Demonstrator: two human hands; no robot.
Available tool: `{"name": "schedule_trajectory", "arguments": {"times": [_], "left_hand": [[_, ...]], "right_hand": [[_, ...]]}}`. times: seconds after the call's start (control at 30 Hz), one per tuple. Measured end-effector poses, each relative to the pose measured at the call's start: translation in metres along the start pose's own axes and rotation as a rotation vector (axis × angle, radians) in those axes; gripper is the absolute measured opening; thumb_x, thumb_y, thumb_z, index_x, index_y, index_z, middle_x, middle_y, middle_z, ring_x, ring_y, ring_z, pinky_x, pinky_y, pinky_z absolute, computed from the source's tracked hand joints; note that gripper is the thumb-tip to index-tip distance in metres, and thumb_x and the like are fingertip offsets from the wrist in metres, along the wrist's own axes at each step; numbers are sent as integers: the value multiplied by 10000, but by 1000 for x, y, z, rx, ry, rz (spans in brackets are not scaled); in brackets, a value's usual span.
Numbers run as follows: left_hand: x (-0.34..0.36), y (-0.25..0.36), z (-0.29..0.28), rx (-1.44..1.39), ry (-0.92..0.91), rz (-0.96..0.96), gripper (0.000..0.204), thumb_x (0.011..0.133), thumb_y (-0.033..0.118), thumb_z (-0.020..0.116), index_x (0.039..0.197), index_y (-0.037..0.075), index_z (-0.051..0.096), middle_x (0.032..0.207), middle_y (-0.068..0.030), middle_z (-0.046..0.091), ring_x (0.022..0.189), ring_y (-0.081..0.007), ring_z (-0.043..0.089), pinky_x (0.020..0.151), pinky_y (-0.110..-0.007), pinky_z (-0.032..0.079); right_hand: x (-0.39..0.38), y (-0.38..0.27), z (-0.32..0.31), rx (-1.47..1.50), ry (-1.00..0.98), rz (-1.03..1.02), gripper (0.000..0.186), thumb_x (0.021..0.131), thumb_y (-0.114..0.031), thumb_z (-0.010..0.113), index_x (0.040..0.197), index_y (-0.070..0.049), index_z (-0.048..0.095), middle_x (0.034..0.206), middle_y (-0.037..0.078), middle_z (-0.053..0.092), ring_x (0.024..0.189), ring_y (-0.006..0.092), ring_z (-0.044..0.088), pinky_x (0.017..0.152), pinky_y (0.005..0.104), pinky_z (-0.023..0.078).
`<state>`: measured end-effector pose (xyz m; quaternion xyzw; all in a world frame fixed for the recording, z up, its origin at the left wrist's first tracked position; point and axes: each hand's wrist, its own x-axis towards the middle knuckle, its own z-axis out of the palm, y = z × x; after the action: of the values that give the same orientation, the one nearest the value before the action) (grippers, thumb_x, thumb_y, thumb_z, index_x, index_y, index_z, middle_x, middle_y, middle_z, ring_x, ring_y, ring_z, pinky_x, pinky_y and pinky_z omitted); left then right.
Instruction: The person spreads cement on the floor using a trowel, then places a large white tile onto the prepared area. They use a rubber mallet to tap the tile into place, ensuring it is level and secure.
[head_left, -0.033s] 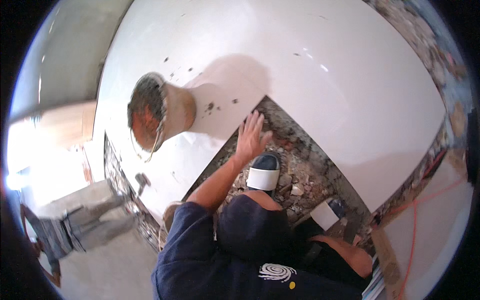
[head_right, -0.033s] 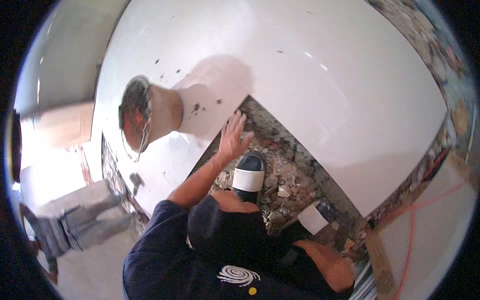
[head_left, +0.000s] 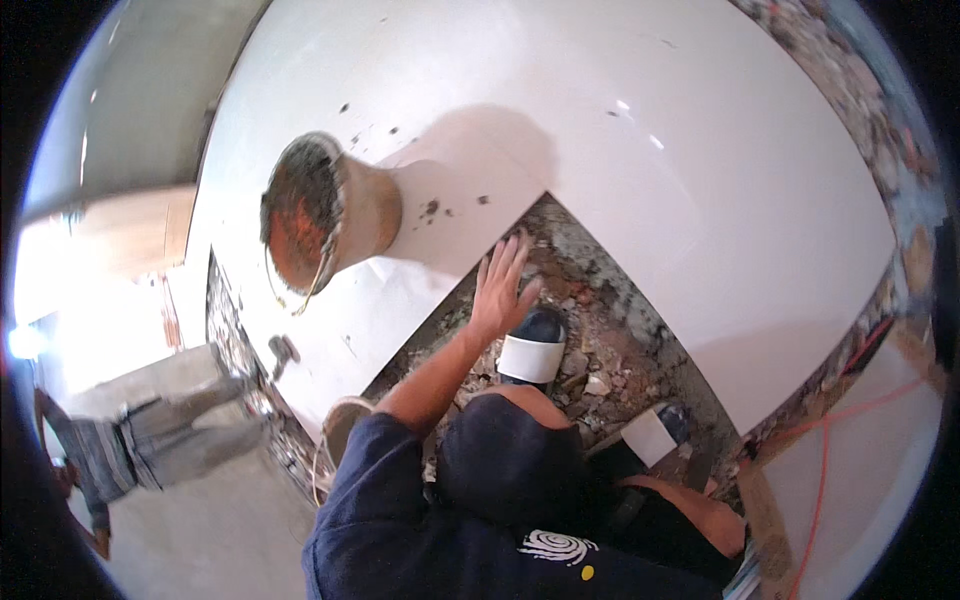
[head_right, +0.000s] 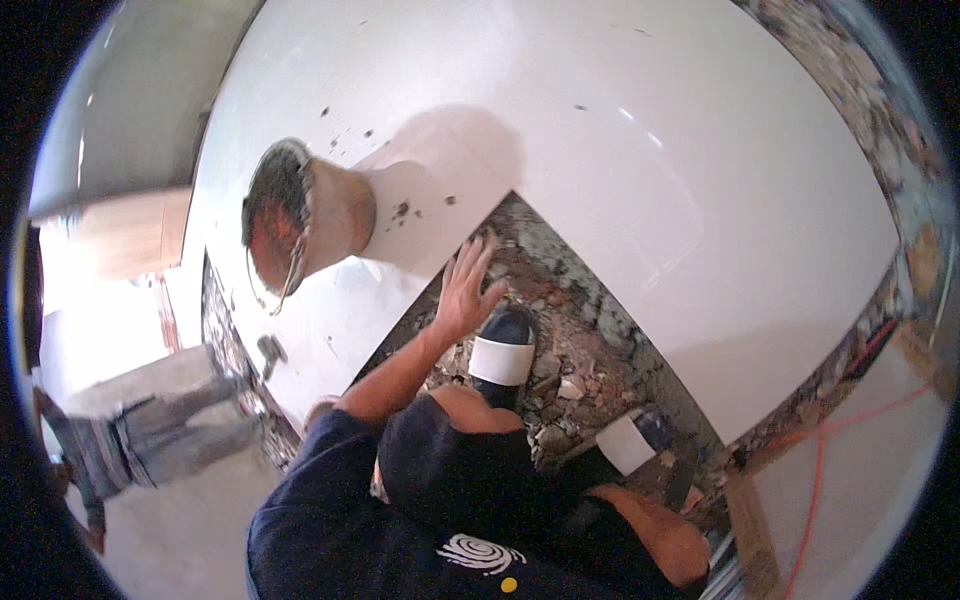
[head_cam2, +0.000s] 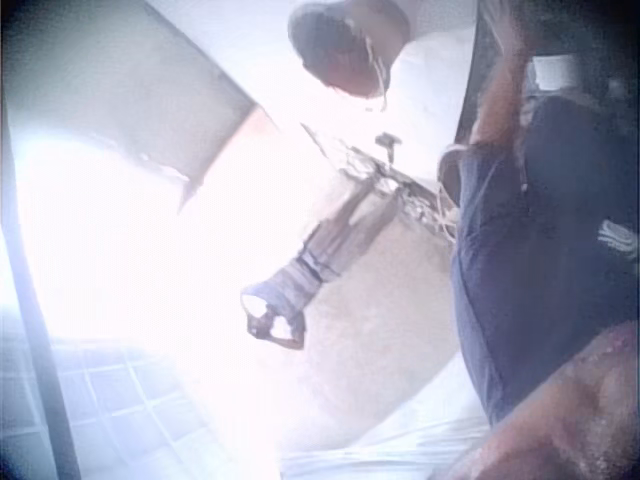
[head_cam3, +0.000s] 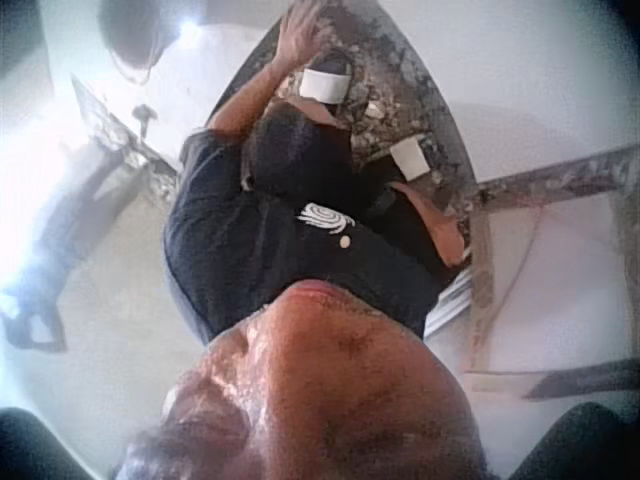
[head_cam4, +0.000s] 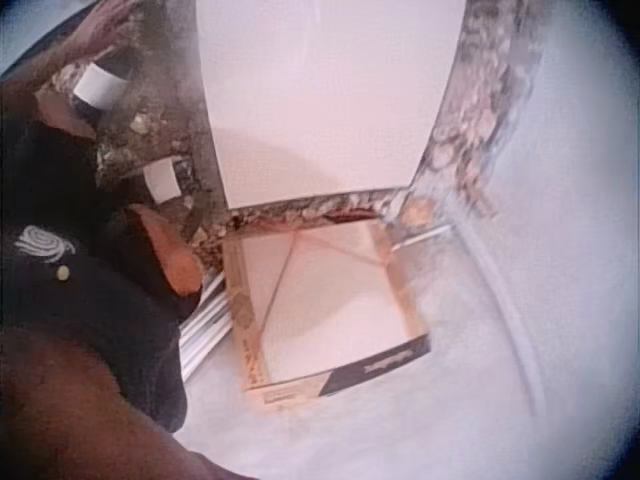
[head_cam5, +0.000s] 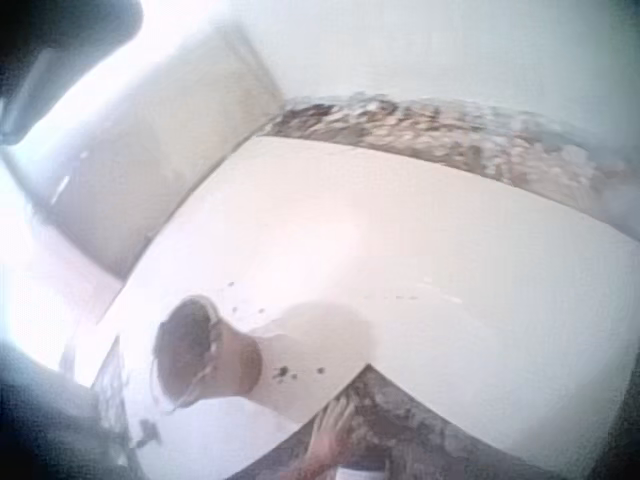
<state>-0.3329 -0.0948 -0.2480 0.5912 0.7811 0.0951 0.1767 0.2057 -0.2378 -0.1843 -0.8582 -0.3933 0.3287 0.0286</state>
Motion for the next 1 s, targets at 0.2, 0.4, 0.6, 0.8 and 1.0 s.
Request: {"name": "schedule_trajectory", "arguments": {"times": [0.2,0.4,0.6,0.8,1.0], "left_hand": [[-175,-42,-32,-209,134,-501,393,839,136,628,1199,7,538,1283,-202,509,1225,-376,448,1021,-430,358],[-288,-23,-19,-357,57,-819,342,885,203,570,1164,8,547,1138,-207,562,1068,-381,535,897,-422,433],[-284,-15,-31,-355,261,-961,303,896,172,558,1134,-16,552,1071,-227,580,997,-375,571,866,-400,450],[-235,-135,-106,-552,760,-1119,417,955,270,487,1226,-46,520,1228,-205,553,1170,-306,514,984,-398,413],[-281,-329,-147,-9,602,-1375,479,907,312,566,1217,-44,490,1143,-254,585,1070,-389,566,894,-426,457]], "right_hand": [[42,-125,-41,-183,-65,-347,323,869,-209,571,1105,11,549,1069,208,603,963,313,596,854,399,454],[39,-365,-27,-362,-150,-1085,356,843,-155,605,1153,8,541,1066,195,614,959,288,612,861,376,467],[-72,-651,83,-230,-383,-2006,408,859,-181,603,1220,-9,525,1088,169,617,981,247,611,883,342,469],[-176,-726,148,-236,-727,-1939,466,885,-333,590,1231,-24,547,1117,167,620,1002,224,607,909,338,453],[-70,-742,193,77,-500,-1724,346,937,-274,524,1120,8,606,1020,75,640,902,156,597,819,307,479]]}}
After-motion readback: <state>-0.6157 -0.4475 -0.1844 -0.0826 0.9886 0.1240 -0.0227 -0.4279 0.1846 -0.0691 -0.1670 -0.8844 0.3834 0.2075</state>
